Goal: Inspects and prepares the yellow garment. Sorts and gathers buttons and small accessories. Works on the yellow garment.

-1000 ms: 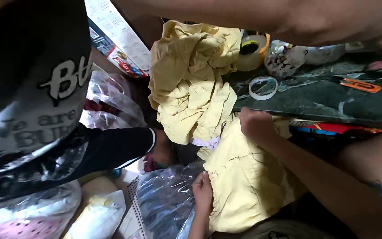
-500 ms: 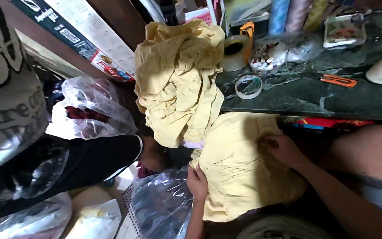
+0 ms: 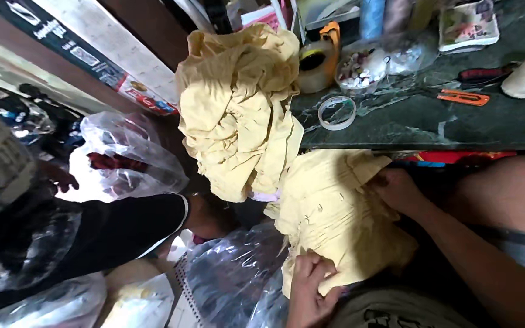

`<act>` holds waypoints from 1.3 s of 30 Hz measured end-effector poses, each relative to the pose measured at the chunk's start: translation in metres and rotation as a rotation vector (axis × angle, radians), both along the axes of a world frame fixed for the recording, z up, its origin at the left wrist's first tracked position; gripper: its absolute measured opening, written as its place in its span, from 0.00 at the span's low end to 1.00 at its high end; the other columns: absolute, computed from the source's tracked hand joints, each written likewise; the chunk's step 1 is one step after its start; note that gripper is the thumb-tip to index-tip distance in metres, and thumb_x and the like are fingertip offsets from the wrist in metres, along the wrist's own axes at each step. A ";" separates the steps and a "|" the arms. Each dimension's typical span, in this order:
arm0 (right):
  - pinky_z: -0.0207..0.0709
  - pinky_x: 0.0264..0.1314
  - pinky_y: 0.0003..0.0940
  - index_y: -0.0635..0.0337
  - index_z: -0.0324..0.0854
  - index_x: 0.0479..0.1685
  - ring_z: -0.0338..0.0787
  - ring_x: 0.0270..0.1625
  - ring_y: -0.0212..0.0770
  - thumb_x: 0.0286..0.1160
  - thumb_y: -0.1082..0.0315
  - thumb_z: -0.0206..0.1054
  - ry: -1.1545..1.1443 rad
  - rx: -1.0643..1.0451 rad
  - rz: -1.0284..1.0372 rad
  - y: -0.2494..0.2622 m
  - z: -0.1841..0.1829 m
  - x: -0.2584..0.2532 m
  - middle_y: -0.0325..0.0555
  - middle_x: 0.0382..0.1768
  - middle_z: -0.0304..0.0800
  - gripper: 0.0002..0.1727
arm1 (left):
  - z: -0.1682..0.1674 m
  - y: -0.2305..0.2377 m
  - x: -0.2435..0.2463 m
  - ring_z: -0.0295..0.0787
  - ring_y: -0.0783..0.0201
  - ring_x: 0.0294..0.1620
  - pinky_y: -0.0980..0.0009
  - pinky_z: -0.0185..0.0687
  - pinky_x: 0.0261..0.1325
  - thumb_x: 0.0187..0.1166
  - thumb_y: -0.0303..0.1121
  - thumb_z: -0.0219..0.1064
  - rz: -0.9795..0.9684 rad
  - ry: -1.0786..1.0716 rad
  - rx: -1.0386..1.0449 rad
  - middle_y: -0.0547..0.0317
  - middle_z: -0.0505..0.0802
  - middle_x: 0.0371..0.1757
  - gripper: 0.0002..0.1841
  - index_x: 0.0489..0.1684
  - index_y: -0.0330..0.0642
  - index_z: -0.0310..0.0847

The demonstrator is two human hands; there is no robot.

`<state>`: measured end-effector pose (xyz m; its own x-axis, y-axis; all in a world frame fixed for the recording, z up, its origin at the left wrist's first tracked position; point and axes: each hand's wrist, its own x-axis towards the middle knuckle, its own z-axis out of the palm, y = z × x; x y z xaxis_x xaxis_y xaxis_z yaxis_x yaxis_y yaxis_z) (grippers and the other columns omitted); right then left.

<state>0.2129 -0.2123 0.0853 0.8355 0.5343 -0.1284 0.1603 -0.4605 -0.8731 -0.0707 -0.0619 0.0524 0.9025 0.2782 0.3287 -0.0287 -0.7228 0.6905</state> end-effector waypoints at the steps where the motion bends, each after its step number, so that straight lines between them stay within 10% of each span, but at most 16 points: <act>1: 0.83 0.57 0.54 0.73 0.87 0.45 0.91 0.47 0.52 0.79 0.73 0.70 -0.058 -0.005 -0.019 -0.001 0.000 -0.001 0.62 0.41 0.91 0.08 | 0.002 -0.003 -0.001 0.85 0.63 0.55 0.66 0.76 0.66 0.76 0.48 0.69 -0.078 -0.005 0.034 0.62 0.90 0.44 0.12 0.38 0.52 0.87; 5: 0.84 0.49 0.50 0.70 0.86 0.41 0.89 0.39 0.47 0.77 0.70 0.72 -0.138 0.009 -0.048 -0.010 0.000 -0.001 0.56 0.35 0.90 0.08 | 0.017 -0.006 -0.002 0.89 0.66 0.50 0.66 0.85 0.60 0.75 0.39 0.72 -0.166 0.111 -0.090 0.62 0.92 0.40 0.08 0.31 0.46 0.86; 8: 0.84 0.55 0.50 0.73 0.86 0.46 0.90 0.44 0.48 0.77 0.69 0.73 0.012 0.007 -0.021 -0.011 -0.011 0.001 0.60 0.42 0.91 0.12 | 0.013 0.008 0.007 0.86 0.77 0.33 0.78 0.85 0.38 0.63 0.29 0.80 -0.021 0.023 -0.520 0.69 0.90 0.31 0.08 0.31 0.44 0.85; 12: 0.81 0.46 0.32 0.68 0.83 0.53 0.83 0.38 0.32 0.84 0.64 0.67 0.389 0.120 -0.079 -0.009 -0.010 -0.009 0.45 0.40 0.86 0.14 | -0.009 0.043 0.026 0.83 0.73 0.26 0.77 0.81 0.28 0.86 0.35 0.51 0.462 0.167 -0.930 0.63 0.88 0.30 0.13 0.47 0.38 0.81; 15: 0.76 0.35 0.25 0.67 0.81 0.52 0.79 0.30 0.26 0.80 0.67 0.69 0.491 0.187 -0.015 -0.002 -0.004 -0.012 0.38 0.34 0.83 0.12 | -0.024 0.060 0.037 0.80 0.53 0.74 0.49 0.75 0.74 0.93 0.54 0.42 0.546 0.531 -1.027 0.44 0.83 0.75 0.32 0.82 0.40 0.70; 17: 0.85 0.53 0.29 0.70 0.81 0.58 0.89 0.45 0.30 0.75 0.72 0.73 0.456 0.245 0.055 0.002 0.002 -0.015 0.45 0.45 0.90 0.16 | -0.016 0.055 0.046 0.76 0.55 0.79 0.52 0.71 0.80 0.94 0.55 0.36 0.483 0.614 -1.049 0.44 0.79 0.80 0.33 0.86 0.41 0.64; 21: 0.84 0.47 0.29 0.67 0.84 0.41 0.88 0.38 0.29 0.74 0.75 0.73 0.257 0.362 -0.101 0.001 0.004 -0.014 0.41 0.34 0.88 0.05 | -0.017 0.055 0.068 0.90 0.71 0.38 0.71 0.88 0.47 0.93 0.33 0.52 0.595 0.312 -1.020 0.56 0.91 0.37 0.14 0.51 0.31 0.79; 28: 0.82 0.47 0.31 0.71 0.84 0.46 0.87 0.38 0.31 0.78 0.66 0.72 0.116 0.236 -0.104 0.009 -0.022 -0.022 0.47 0.37 0.90 0.13 | -0.059 0.075 0.083 0.77 0.78 0.21 0.77 0.77 0.32 0.84 0.27 0.66 0.666 0.106 -0.666 0.66 0.82 0.19 0.13 0.25 0.33 0.78; 31: 0.84 0.54 0.36 0.72 0.82 0.54 0.89 0.45 0.37 0.78 0.60 0.73 0.190 0.204 -0.110 0.012 -0.027 -0.028 0.53 0.45 0.90 0.21 | -0.036 0.058 0.077 0.85 0.59 0.54 0.65 0.78 0.64 0.88 0.24 0.57 0.565 0.389 -0.655 0.35 0.88 0.54 0.15 0.63 0.18 0.75; 33: 0.81 0.62 0.42 0.72 0.81 0.61 0.88 0.53 0.42 0.82 0.56 0.69 0.316 0.169 -0.077 0.011 -0.027 -0.028 0.57 0.52 0.89 0.24 | -0.002 0.046 0.070 0.70 0.52 0.81 0.60 0.62 0.84 0.96 0.31 0.41 0.490 0.612 -0.830 0.31 0.72 0.82 0.24 0.85 0.24 0.58; 39: 0.78 0.60 0.40 0.69 0.82 0.60 0.85 0.51 0.38 0.85 0.64 0.65 0.447 0.146 -0.105 0.005 0.009 -0.028 0.54 0.52 0.87 0.17 | 0.075 0.028 0.107 0.61 0.46 0.88 0.57 0.54 0.88 0.96 0.28 0.39 0.754 0.651 -0.909 0.32 0.65 0.88 0.25 0.88 0.25 0.52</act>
